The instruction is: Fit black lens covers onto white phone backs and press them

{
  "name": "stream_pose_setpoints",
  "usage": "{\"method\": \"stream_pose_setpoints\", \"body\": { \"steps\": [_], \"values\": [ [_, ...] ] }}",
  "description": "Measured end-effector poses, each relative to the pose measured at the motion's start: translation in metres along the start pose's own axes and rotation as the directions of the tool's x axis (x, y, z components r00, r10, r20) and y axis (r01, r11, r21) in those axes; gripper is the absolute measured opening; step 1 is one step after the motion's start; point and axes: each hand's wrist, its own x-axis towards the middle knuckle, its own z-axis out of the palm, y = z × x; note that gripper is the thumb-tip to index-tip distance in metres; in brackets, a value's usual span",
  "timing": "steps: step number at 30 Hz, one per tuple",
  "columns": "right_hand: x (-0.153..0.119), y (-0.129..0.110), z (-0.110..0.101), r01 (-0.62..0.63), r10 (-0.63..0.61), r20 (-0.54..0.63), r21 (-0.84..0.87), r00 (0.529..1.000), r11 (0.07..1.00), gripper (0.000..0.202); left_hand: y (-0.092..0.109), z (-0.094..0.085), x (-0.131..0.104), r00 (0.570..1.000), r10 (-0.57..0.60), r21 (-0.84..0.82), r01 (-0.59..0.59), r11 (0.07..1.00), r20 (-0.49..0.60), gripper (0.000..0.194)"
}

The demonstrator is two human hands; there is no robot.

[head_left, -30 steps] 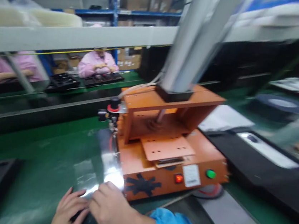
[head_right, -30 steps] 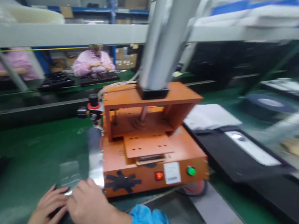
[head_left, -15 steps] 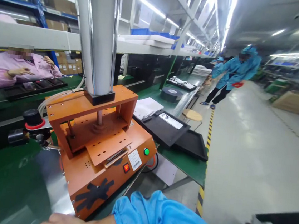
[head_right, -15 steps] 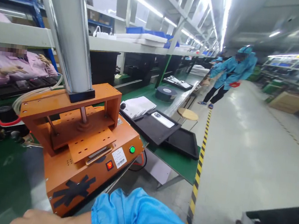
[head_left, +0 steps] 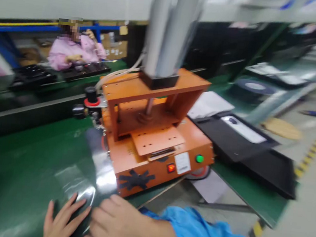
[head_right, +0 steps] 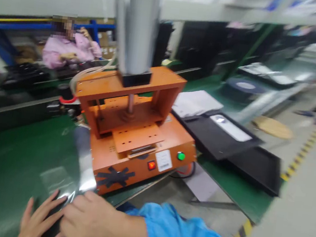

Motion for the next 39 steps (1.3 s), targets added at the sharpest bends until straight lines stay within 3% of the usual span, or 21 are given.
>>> {"method": "stream_pose_setpoints", "body": {
  "steps": [2, 3, 5, 7, 11, 16, 21, 25, 29, 32, 34, 36, 39],
  "values": [
    [-0.026, 0.001, -0.014, 0.064, -0.049, -0.113, 0.132, 0.992, 0.989, 0.008, 0.020, -0.016, 0.001, 0.993, 0.033, 0.088, -0.043, 0.995, 0.112, 0.060],
    [-0.039, 0.002, -0.017, 0.052, -0.020, -0.147, 0.219, 0.989, 0.974, 0.003, 0.031, -0.022, 0.004, 0.989, 0.011, 0.113, -0.028, 0.993, 0.150, 0.067],
    [-0.058, 0.001, -0.014, 0.013, 0.072, -0.208, 0.382, 0.976, 0.924, 0.010, 0.049, -0.026, 0.012, 0.980, -0.046, 0.160, 0.015, 0.987, 0.191, 0.073],
    [-0.070, -0.004, -0.004, -0.001, 0.132, -0.237, 0.485, 0.962, 0.875, 0.016, 0.063, -0.025, 0.019, 0.971, -0.088, 0.215, 0.039, 0.976, 0.221, 0.069],
    [-0.069, -0.009, 0.016, 0.067, 0.096, -0.292, 0.500, 0.952, 0.863, 0.015, 0.075, -0.015, 0.027, 0.958, -0.100, 0.251, 0.030, 0.968, 0.270, 0.072],
    [-0.053, -0.006, 0.031, 0.098, 0.104, -0.394, 0.461, 0.913, 0.882, 0.013, 0.070, -0.006, 0.042, 0.952, -0.091, 0.176, 0.039, 0.984, 0.293, 0.088],
    [-0.050, -0.004, 0.038, 0.045, 0.151, -0.371, 0.471, 0.916, 0.881, 0.011, 0.063, -0.003, 0.060, 0.943, -0.091, 0.095, 0.063, 0.993, 0.321, 0.089],
    [-0.054, -0.001, 0.037, 0.019, 0.162, -0.322, 0.492, 0.933, 0.870, 0.012, 0.064, -0.003, 0.060, 0.935, -0.114, 0.049, 0.103, 0.993, 0.337, 0.095],
    [-0.055, 0.003, 0.040, 0.008, 0.178, -0.334, 0.489, 0.925, 0.873, 0.014, 0.058, -0.012, 0.055, 0.910, -0.125, -0.050, 0.158, 0.986, 0.396, 0.114],
    [-0.053, 0.009, 0.043, 0.044, 0.181, -0.400, 0.492, 0.899, 0.870, 0.013, 0.038, -0.026, 0.052, 0.869, -0.159, -0.157, 0.259, 0.953, 0.468, 0.123],
    [-0.052, 0.012, 0.044, 0.057, 0.181, -0.426, 0.489, 0.887, 0.870, 0.012, 0.021, -0.034, 0.050, 0.865, -0.186, -0.230, 0.321, 0.919, 0.466, 0.106],
    [-0.050, 0.014, 0.043, 0.046, 0.206, -0.446, 0.491, 0.871, 0.870, 0.013, 0.010, -0.039, 0.049, 0.894, -0.258, -0.306, 0.377, 0.874, 0.366, 0.075],
    [-0.045, 0.012, 0.033, -0.056, 0.380, -0.432, 0.598, 0.818, 0.800, 0.015, 0.011, -0.045, 0.049, 0.906, -0.377, -0.476, 0.422, 0.771, 0.193, 0.033]
  ]
}}
